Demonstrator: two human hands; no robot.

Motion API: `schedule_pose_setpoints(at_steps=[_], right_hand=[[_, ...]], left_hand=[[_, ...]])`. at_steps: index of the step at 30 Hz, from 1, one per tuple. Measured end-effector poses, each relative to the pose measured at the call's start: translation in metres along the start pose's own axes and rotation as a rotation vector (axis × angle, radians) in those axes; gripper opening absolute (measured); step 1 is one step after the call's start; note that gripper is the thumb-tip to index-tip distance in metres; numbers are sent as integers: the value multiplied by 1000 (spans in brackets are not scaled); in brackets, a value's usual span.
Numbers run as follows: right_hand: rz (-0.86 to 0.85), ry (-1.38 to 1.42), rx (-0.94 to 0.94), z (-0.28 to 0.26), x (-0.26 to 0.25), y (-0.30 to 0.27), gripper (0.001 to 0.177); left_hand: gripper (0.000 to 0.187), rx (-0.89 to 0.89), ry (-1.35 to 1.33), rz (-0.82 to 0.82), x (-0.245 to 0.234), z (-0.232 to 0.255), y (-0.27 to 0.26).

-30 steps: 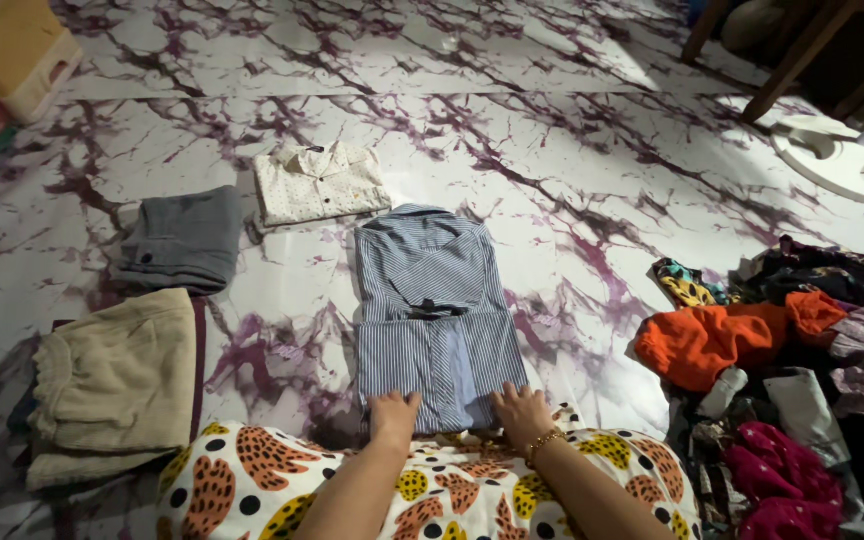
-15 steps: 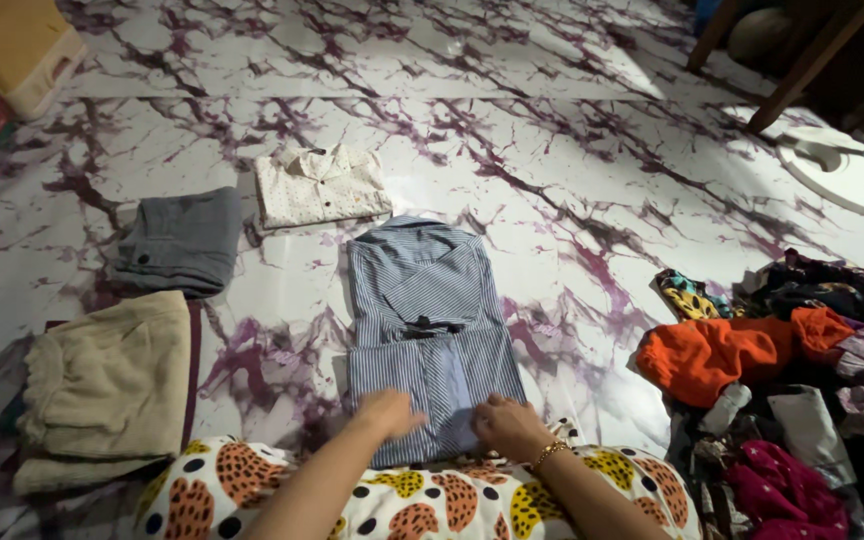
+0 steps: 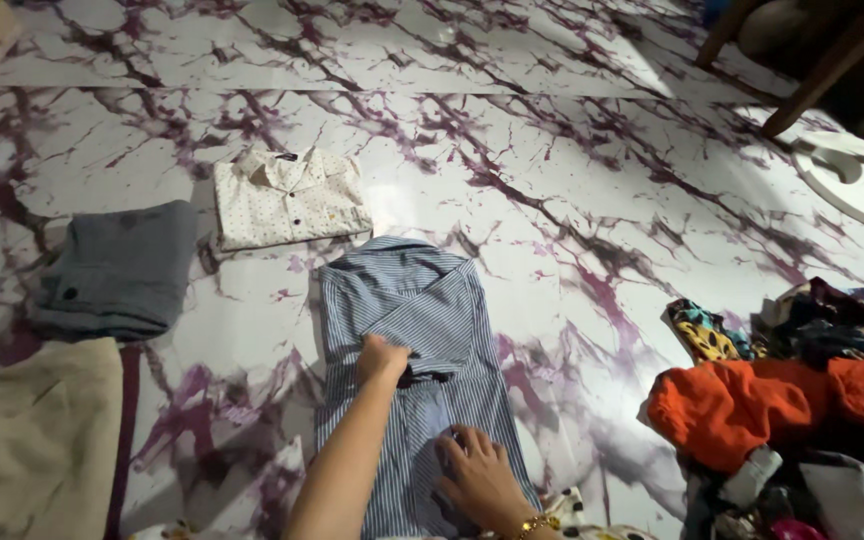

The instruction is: The person picks up clothing items from a pile and folds them on the floor, including a striped shirt and a black t-shirt.

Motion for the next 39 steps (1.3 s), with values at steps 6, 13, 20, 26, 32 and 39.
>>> schedule_pose_setpoints(at_steps=[6,13,20,26,32,39], right_hand=[[361,103,-99,19,-35,59,41],[129,-69,24,5,-55,132,67],[-330,-19,71,15,-49,156,77],[51,-54,69,53,-57,190,80],[-88,-111,176,54,-42,192,80],[-8,-40,30,76,-50,151,77]], left_hand=[[31,406,-92,44,-19,15,-37],[36,480,403,311,-73,32,-126],[64,447,861,-220,-72,34,-90],[83,662,828,-187,-74,43,-85],[100,398,929,-423,-92,59,-115],[98,614,876,-424,-89,43,-130]])
Point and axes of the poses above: each hand's wrist, its own y-axis towards the middle knuckle, its own x-axis out of the palm, z = x × y, the point moved 2 cm from there along y, towards the middle knuckle, and after that the axes turned 13 degrees about -z, right-handed, at the moved point
